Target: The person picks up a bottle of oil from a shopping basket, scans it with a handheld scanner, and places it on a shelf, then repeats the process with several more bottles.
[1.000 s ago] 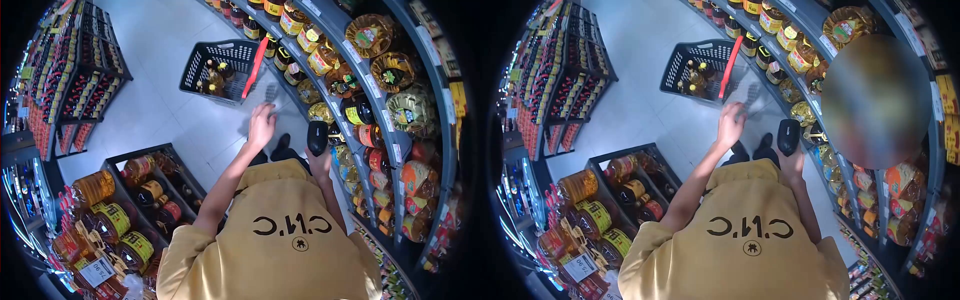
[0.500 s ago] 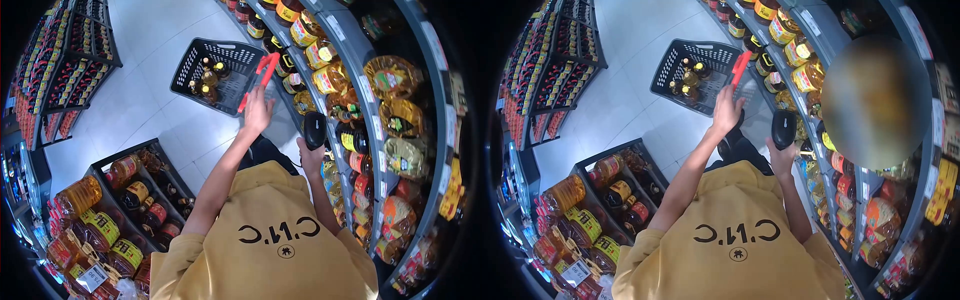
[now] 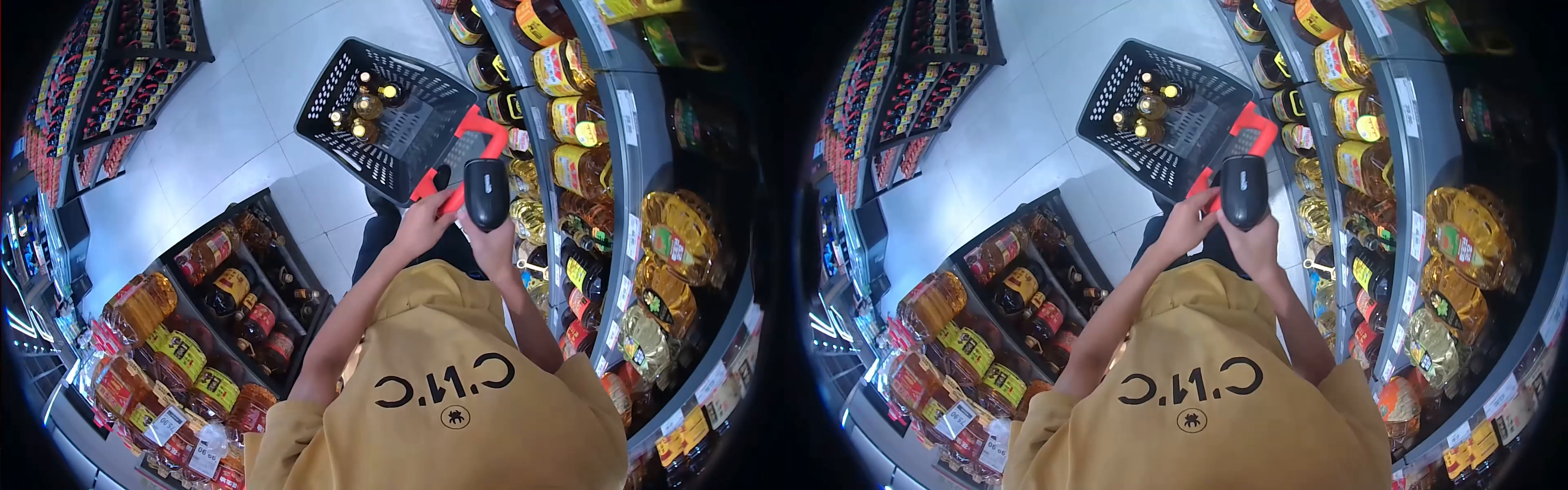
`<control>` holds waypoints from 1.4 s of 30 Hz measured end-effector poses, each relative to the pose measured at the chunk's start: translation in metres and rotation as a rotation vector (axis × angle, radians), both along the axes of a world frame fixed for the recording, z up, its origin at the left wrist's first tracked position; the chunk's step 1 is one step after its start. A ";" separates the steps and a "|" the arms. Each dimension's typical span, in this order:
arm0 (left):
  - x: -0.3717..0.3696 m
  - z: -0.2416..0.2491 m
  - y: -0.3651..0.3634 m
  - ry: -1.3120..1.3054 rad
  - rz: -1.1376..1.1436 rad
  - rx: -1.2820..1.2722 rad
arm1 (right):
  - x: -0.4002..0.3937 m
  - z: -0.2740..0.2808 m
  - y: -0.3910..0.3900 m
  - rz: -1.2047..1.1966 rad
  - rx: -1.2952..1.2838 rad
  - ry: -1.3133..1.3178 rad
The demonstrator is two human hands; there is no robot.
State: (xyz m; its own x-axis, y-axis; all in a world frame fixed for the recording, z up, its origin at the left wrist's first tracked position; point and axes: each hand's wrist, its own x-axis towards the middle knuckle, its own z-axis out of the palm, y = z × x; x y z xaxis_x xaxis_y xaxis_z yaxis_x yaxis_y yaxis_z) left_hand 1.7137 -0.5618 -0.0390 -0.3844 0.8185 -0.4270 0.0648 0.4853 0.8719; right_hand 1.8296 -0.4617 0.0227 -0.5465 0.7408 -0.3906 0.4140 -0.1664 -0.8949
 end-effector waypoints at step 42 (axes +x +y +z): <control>-0.328 -0.466 -0.006 0.597 -1.049 -0.371 | -0.261 -0.310 -0.054 -0.552 -1.187 -0.119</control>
State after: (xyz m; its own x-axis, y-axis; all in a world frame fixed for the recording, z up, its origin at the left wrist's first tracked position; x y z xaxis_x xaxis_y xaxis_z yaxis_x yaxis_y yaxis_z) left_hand 1.3858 -0.5682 -0.5051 0.1640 0.7149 -0.6798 0.9017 0.1709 0.3972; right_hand 1.5684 -0.5157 -0.2877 -0.2015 0.0292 -0.9790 0.1042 -0.9932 -0.0511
